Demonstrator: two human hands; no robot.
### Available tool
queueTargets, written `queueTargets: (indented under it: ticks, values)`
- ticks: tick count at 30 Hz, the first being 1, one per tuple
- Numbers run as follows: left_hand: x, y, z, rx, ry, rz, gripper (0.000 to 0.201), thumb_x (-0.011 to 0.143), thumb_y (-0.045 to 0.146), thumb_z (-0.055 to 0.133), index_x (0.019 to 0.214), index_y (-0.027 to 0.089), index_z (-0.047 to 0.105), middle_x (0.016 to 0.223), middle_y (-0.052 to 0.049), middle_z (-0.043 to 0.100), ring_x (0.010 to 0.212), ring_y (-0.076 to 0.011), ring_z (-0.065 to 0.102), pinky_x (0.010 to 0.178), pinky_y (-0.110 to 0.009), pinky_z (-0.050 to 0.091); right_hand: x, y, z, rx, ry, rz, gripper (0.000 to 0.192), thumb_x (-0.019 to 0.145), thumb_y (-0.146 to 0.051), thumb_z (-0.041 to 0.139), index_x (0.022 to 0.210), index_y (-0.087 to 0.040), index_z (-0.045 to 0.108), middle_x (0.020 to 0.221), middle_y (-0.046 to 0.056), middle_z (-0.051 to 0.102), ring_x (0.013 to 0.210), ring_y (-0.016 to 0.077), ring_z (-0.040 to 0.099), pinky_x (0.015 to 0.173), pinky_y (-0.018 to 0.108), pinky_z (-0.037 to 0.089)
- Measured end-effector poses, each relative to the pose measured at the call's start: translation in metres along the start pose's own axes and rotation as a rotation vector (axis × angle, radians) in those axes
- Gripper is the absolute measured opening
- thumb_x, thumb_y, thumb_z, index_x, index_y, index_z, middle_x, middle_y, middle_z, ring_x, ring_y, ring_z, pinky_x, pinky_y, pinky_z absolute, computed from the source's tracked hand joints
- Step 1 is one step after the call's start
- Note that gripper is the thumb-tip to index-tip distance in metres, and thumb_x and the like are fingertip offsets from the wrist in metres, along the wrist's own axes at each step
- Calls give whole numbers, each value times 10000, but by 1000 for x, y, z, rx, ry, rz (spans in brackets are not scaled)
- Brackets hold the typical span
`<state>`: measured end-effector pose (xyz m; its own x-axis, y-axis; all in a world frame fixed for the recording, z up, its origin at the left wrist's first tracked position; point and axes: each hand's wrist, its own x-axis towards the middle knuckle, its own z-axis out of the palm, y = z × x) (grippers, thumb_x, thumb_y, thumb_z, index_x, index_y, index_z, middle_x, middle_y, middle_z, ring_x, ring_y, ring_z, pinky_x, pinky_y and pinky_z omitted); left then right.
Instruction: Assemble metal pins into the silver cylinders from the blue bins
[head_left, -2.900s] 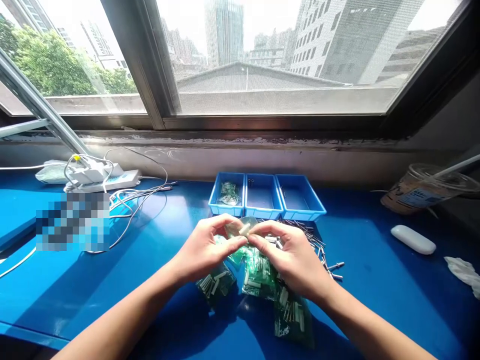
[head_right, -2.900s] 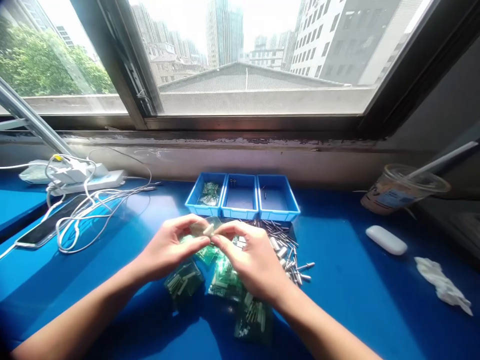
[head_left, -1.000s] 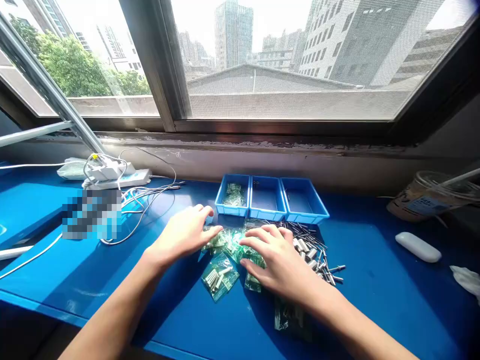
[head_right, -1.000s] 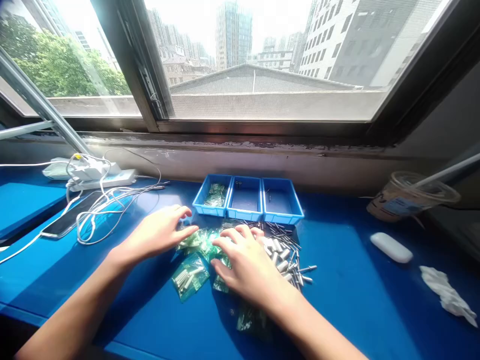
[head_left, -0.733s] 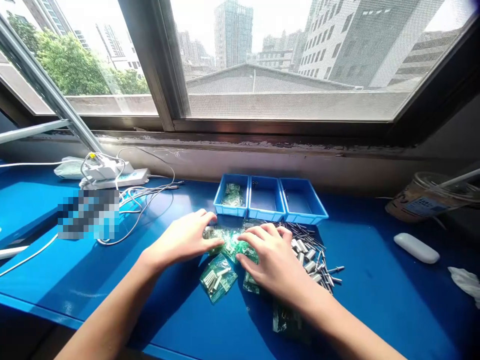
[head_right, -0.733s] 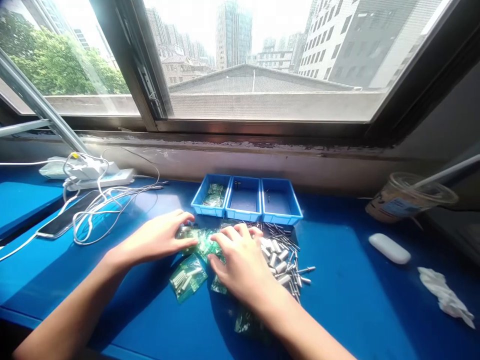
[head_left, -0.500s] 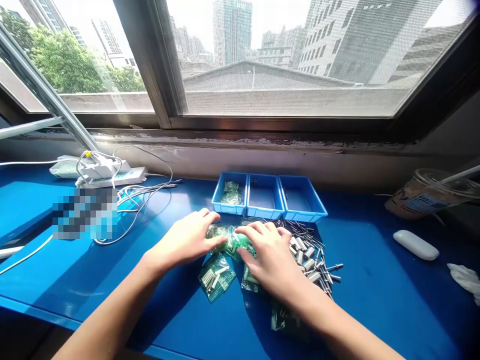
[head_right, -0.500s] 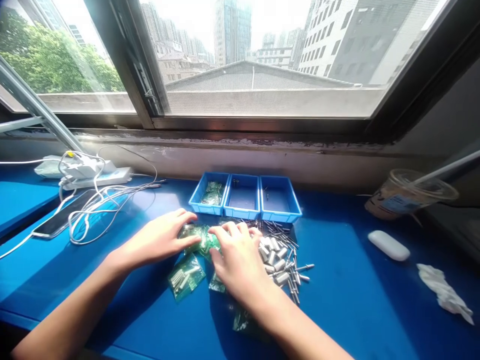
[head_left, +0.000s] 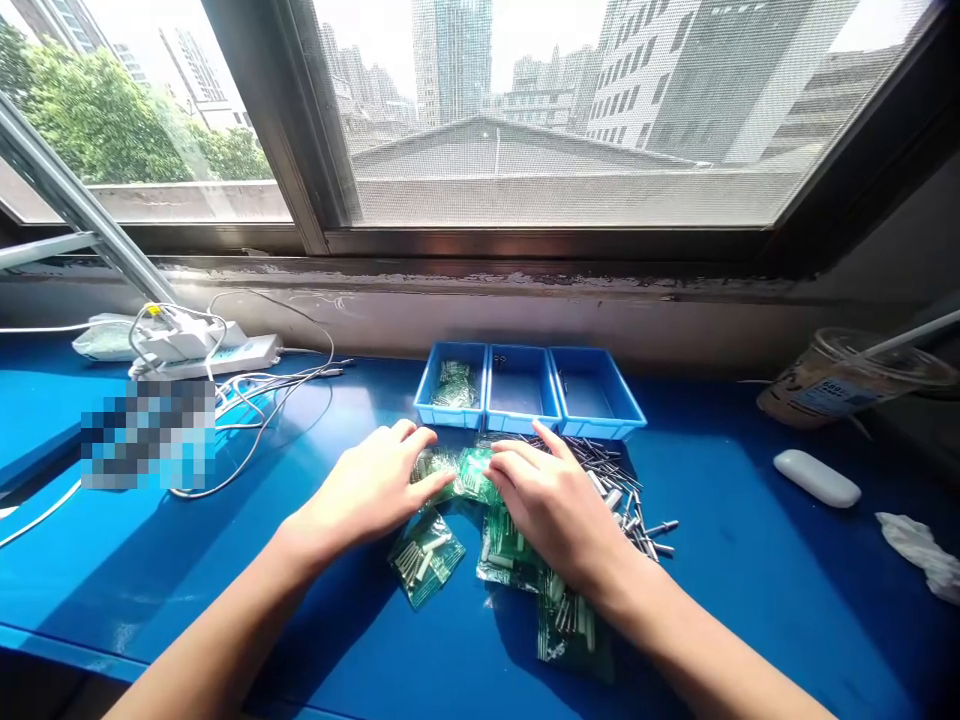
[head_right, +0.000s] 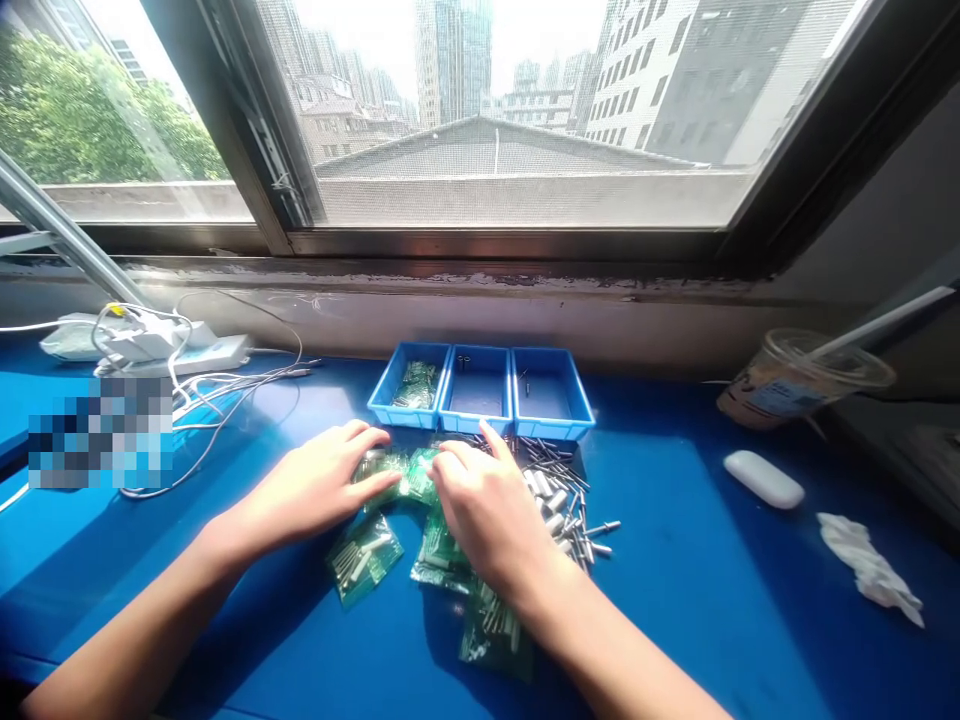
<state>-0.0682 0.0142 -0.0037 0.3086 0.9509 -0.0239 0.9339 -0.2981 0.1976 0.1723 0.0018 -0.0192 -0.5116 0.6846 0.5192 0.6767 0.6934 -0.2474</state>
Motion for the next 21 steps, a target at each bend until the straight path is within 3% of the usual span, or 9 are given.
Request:
queueTargets:
  ticks: [4,7,11,14,17,21]
  values:
    - [-1,-3,-5,-28,62,9,534,1030,655,535,1367,251,622,1330,-99,687,1206,-329,695,984,-436,583,1,9,-11,-38,54,-15,201,1066,-93,510,989,-90,696,1115,158,790,1077,263,770,1214,579,465]
    - [-3,-3,-12,-108,100,155,508,1000,578,644,1387,255,583,1352,-98,667,1226,-313,678,1001,-440,596,0,13,-17,-37,118,10,197,1075,-120,506,1010,-99,690,1106,171,788,1059,282,774,1165,592,510]
    - [-1,3,-13,-202,313,481,581,956,376,765,1478,263,535,1448,-128,600,1327,-282,617,1095,-422,577,3,11,-25,275,122,250,147,1058,-230,589,1017,-163,713,1075,124,806,948,256,785,857,424,644]
    - [2,12,-8,-223,471,662,297,997,272,724,1290,248,682,1304,-110,707,1219,-252,678,1043,-409,603,7,6,-29,562,-6,445,166,1024,-330,649,983,-207,752,976,63,812,878,223,776,745,343,616]
    - [5,18,-4,-357,517,686,100,1037,198,650,1102,205,727,1055,-72,788,994,-191,744,905,-336,639,9,3,-30,731,-55,523,242,1020,-406,648,946,-205,761,924,50,801,819,204,756,706,321,588]
    - [8,19,-3,-518,581,583,80,1003,202,711,1075,179,738,1017,-59,813,918,-163,769,879,-288,640,8,2,-29,925,-50,470,268,988,-419,711,1143,-202,735,1026,56,808,940,210,787,829,338,625]
